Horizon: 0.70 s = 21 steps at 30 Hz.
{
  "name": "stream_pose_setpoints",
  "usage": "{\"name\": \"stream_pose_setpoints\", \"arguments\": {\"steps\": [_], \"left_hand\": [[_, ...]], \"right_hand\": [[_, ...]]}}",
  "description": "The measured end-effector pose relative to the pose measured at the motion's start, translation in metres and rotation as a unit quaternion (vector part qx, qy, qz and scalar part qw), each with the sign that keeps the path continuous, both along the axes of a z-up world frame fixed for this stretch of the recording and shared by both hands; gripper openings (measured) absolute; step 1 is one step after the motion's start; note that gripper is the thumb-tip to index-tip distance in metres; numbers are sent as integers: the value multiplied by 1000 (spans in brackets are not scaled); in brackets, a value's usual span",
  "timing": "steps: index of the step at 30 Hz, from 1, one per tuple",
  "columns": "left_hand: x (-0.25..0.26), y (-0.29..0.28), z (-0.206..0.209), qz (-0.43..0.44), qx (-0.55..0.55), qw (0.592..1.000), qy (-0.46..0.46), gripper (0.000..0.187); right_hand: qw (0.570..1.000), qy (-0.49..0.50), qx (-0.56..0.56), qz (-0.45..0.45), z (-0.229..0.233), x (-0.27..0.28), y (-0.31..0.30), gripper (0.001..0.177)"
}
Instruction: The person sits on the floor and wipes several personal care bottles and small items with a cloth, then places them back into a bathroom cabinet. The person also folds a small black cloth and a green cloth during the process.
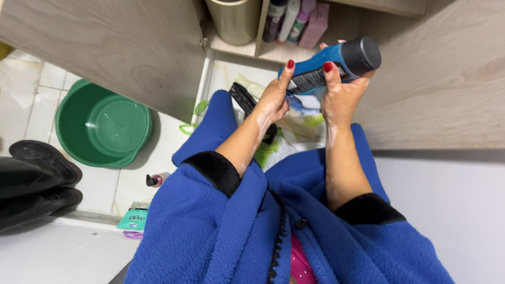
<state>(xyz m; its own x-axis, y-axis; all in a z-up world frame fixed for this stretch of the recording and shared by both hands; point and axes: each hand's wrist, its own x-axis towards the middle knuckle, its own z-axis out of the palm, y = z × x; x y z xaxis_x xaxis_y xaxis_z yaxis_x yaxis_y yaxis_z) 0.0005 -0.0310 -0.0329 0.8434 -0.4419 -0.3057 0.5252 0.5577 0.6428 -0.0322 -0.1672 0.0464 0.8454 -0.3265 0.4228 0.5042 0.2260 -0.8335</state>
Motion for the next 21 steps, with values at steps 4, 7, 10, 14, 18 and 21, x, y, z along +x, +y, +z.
{"name": "stream_pose_setpoints", "arguments": {"steps": [4, 7, 10, 14, 18, 21], "left_hand": [[7, 10, 16, 10, 35, 999, 4, 90], [8, 12, 9, 19, 30, 999, 3, 80], [13, 16, -1, 30, 79, 996, -16, 71], [21, 21, -11, 84, 159, 981, -68, 65], [26, 22, -14, 194, 204, 946, -162, 70], [24, 20, -14, 232, 148, 949, -152, 72]], "right_hand": [[988, 6, -140, -67, 13, -3, 8, 64], [988, -10, -138, -67, 12, -9, 14, 65], [983, -18, -156, -91, 12, -11, 20, 68], [987, -1, -156, -45, 15, -12, 19, 67], [995, 32, -92, -18, 15, -9, 17, 67], [999, 13, 16, -32, 10, -3, 20, 69]]}}
